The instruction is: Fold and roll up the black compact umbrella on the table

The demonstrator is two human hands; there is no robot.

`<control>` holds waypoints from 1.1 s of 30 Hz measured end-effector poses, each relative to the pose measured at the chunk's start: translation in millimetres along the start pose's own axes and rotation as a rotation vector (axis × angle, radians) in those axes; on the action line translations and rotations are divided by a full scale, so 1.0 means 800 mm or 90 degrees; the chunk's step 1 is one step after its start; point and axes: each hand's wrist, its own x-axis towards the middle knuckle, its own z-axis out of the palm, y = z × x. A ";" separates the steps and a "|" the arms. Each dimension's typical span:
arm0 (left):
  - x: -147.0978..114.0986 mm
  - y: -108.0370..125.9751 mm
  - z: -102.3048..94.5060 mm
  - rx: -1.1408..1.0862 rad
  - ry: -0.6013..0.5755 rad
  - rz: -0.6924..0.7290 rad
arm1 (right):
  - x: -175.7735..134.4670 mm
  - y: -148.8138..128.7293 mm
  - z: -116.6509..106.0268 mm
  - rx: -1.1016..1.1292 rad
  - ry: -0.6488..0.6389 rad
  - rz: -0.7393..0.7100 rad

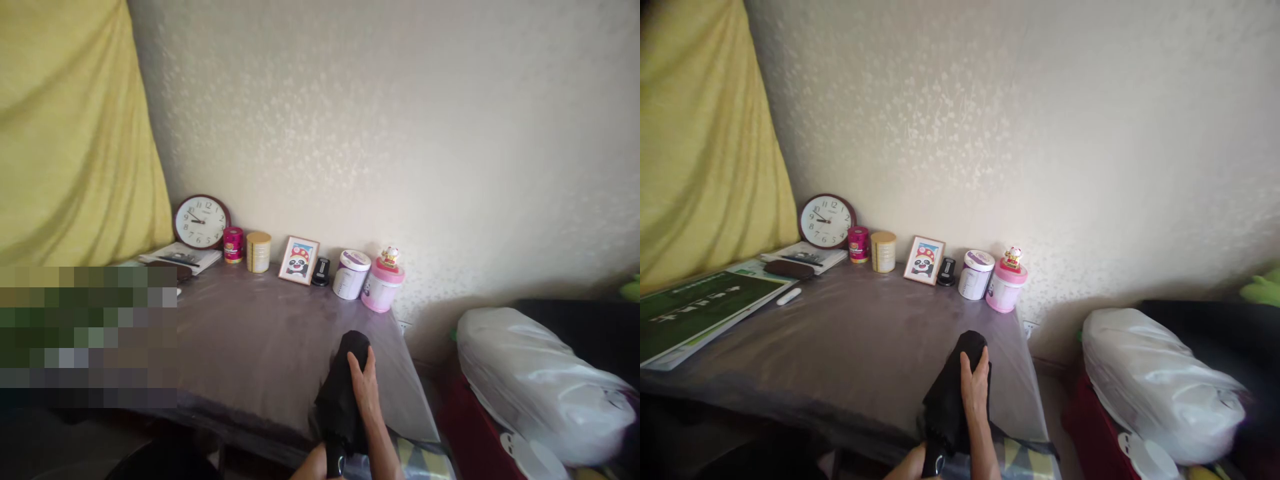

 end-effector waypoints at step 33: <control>0.018 0.035 -0.004 -0.100 0.156 0.177 | -0.027 -0.070 -0.033 0.444 -0.028 0.152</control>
